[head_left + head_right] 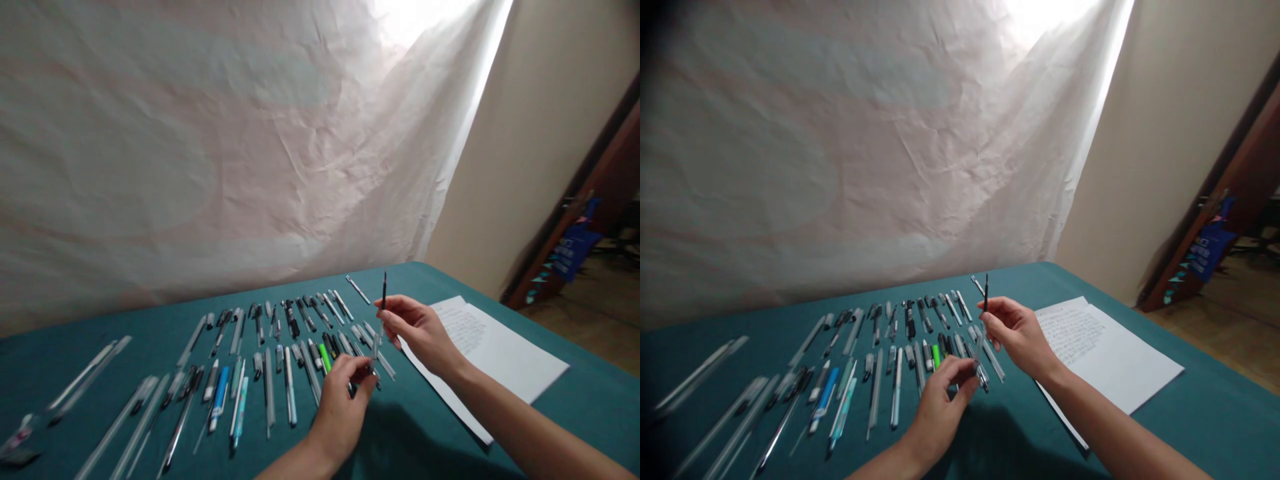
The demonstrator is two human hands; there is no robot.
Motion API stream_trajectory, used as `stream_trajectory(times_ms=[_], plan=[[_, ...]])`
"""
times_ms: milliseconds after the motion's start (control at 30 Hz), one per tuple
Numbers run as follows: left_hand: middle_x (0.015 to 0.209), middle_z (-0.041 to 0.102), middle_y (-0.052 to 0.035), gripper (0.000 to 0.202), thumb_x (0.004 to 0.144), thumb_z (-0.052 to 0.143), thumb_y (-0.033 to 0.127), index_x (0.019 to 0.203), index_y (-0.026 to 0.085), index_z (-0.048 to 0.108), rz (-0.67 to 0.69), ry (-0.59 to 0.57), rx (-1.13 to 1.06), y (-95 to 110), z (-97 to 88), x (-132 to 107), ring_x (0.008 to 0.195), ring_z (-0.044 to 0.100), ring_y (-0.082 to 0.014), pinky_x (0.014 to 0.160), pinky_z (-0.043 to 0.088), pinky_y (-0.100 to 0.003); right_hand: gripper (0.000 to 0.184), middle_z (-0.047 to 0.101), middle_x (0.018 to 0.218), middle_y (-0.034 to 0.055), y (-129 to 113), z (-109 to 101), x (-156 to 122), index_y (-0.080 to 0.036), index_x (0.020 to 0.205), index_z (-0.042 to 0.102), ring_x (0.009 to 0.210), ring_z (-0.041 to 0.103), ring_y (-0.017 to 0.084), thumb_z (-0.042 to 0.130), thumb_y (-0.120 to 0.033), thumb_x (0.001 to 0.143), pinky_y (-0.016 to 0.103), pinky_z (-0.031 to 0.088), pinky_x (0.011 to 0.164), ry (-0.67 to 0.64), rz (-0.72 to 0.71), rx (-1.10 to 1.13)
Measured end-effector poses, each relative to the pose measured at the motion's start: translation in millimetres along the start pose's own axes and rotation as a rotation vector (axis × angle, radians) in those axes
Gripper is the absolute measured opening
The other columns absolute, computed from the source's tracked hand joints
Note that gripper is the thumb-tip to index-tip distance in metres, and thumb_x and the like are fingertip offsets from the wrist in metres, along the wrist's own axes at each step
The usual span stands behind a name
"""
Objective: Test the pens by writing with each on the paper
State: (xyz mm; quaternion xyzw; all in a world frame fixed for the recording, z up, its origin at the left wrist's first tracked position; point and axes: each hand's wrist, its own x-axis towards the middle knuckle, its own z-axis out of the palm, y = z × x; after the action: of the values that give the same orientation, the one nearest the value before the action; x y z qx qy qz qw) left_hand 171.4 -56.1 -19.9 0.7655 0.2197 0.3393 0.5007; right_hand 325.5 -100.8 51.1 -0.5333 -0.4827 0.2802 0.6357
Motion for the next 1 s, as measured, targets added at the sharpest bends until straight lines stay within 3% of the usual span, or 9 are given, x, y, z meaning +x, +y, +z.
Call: stream_trajectory(times_ms=[500,667,800,1000], plan=[[0.089,0.056,-0.0042,0.019,0.083,0.051,0.028,0.097,0.018,0.060,0.014,0.003,-0.002,1,-0.2,0,0.084,0.054,-0.0161,0.077,0.042,-0.028,0.018,0.047,0.052,-0.0068,11,0,0,-0.016,0.082,0.053,0.038,0.036,0.002,0.062,-0.030,0.075,0.016,0.026,0.038,-0.082,0.045,0.069],[0.091,0.057,-0.0046,0.019,0.084,0.049,0.028,0.096,0.018,0.059,0.013,0.036,-0.026,0,-0.3,1,0.087,0.054,-0.0169,0.080,0.042,-0.029,0.026,0.048,0.053,-0.0053,9,-2,1,-0.015,0.084,0.056,0.040,0.035,0.003,0.063,-0.038,0.073,0.016,0.024,0.036,-0.120,0.146,-0.020],[0.093,0.057,-0.0048,0.020,0.084,0.049,0.029,0.098,0.019,0.059,0.014,0.039,-0.022,-1,-1.1,1,0.088,0.054,-0.0166,0.080,0.042,-0.028,0.031,0.047,0.053,-0.0035,27,-20,15,-0.014,0.087,0.059,0.043,0.040,0.006,0.047,-0.043,0.082,0.018,0.030,0.041,-0.068,0.071,-0.226],[0.092,0.057,-0.0048,0.021,0.084,0.049,0.029,0.099,0.018,0.059,0.010,0.055,-0.021,-3,-0.5,1,0.087,0.054,-0.0160,0.079,0.043,-0.028,0.021,0.065,0.082,0.0061,95,-53,35,-0.017,0.088,0.063,0.069,0.058,0.015,0.048,-0.028,0.079,0.027,0.045,0.066,-0.083,-0.133,-0.826]])
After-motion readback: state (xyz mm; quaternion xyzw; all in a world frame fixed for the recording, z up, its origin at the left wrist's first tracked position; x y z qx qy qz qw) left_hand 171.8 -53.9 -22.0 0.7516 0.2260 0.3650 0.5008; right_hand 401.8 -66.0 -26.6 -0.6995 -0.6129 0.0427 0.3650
